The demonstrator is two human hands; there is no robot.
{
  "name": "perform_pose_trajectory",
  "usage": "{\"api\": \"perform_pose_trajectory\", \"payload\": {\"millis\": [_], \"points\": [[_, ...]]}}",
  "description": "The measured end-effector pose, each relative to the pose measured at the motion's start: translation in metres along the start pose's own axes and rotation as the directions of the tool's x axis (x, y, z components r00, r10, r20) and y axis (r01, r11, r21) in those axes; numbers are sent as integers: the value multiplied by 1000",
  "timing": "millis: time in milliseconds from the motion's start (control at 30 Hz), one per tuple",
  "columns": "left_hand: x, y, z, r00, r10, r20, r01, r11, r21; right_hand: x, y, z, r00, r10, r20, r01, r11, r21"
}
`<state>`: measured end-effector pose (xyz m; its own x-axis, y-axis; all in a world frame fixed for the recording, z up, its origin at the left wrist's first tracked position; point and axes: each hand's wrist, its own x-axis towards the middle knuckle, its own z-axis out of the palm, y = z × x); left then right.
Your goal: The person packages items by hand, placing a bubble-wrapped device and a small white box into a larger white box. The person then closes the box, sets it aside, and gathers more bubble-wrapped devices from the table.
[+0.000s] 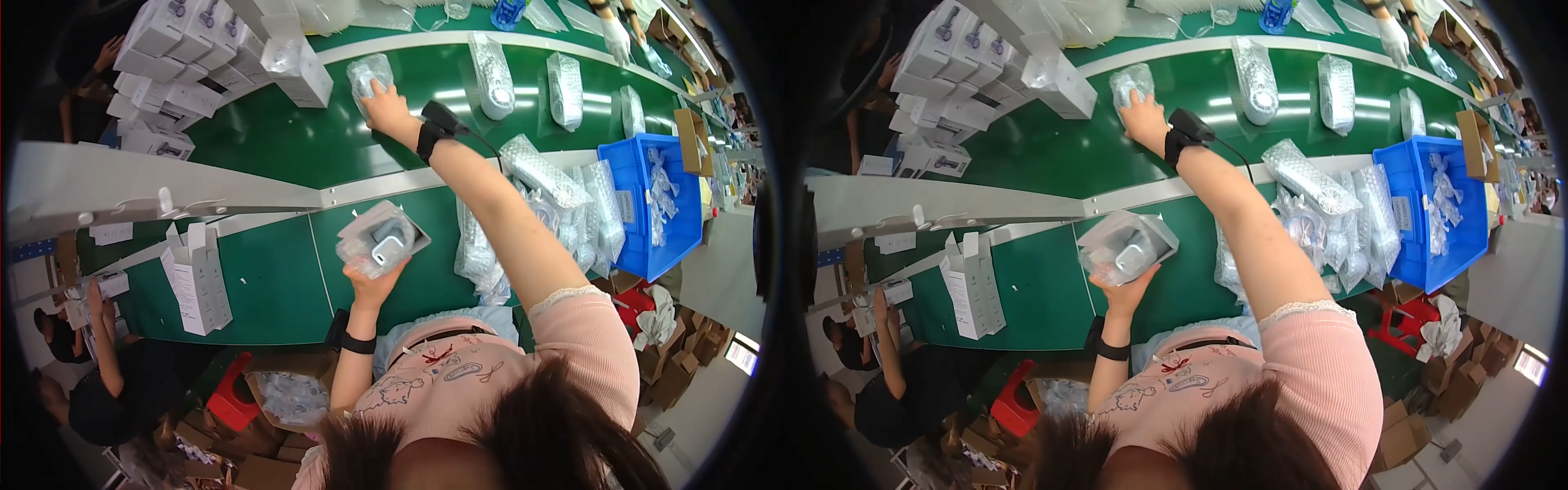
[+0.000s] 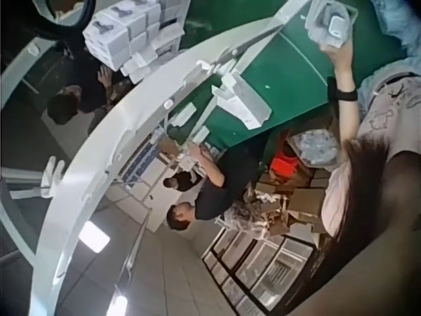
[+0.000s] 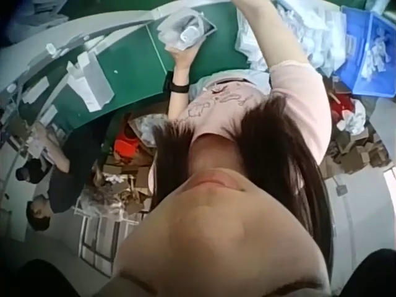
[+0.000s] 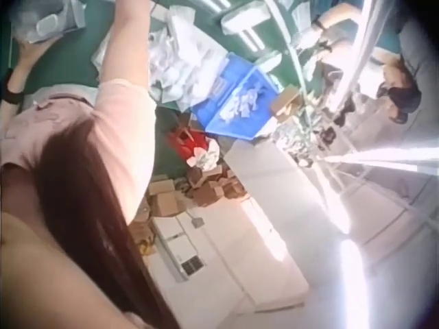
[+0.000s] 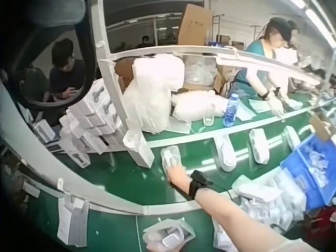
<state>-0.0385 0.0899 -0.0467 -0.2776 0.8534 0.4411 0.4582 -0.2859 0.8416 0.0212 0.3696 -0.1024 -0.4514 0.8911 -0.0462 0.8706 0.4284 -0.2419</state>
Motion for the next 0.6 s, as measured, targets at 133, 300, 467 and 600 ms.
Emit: {"api": "perform_pose_trajectory", "payload": {"millis": [133,300,467,600], "points": [[-5,-16,-2,1000,-9,-7,9,997,81,-1,50,-11,992,-96,-79,60,925,-376],[5,-14,14,965,-63,255,22,987,162,-62,162,-44,984,-140,-114,65,862,-503],[-13,-39,10,990,120,76,-120,993,-11,-137,139,-75,957,-161,-240,138,984,-113],[-16,-30,4,992,-19,121,23,999,-34,-226,144,-43,971,-150,186,193,951,-241]]}}
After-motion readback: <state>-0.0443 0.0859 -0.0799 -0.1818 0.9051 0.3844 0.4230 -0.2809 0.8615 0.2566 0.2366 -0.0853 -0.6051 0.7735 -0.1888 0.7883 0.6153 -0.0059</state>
